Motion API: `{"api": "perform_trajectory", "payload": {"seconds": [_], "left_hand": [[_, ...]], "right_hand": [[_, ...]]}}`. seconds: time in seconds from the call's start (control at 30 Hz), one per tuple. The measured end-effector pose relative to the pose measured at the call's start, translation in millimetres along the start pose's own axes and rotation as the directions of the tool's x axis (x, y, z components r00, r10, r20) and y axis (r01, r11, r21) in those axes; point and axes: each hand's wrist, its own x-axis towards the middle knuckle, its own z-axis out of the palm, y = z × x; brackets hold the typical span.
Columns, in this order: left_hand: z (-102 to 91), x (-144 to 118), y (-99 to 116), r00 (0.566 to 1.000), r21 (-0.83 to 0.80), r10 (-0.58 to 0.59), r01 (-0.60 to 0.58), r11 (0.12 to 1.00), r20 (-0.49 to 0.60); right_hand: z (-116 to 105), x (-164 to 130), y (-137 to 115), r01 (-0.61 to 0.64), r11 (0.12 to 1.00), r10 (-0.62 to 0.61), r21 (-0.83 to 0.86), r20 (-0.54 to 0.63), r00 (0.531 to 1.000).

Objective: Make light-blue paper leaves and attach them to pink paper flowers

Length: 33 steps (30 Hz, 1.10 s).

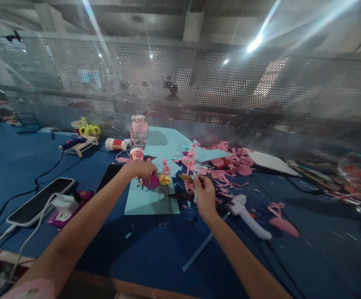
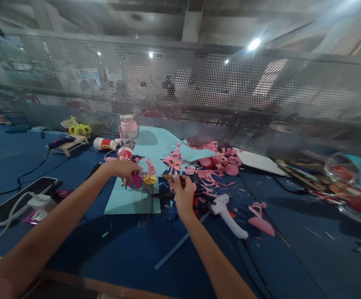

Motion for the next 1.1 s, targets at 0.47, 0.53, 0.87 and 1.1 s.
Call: {"api": "perform_trajectory", "payload": {"seconds": [0.47,0.53,0.87,1.1], "left_hand": [[-44.5,-12.6,42.7,0.973,-0.093,0.097,-0.119,0.989,-0.211],[-36.1,-7.1,41.9,0.936,-0.096,0.146,-0.185,0.978,-0.32],[-17.7,-2.5,44.0,0.823,0.439,0.441,-0.269,0.857,-0.357],[2.8,5.6,23.2,0.623,0.742,0.724,-0.326,0.585,-0.297]], "right_hand": [[4.2,-2.3,-6.9,-0.041,0.976,0.027,0.214,0.066,0.997],[4.3,-2.1,-10.4,-0.086,0.951,0.059,0.296,0.1,0.993],[-3.6,12.0,-18.0,-0.328,0.833,0.299,0.446,0.136,0.945],[-3.6,9.8,-14.8,-0.223,0.875,0.181,0.429,0.137,0.974]]}}
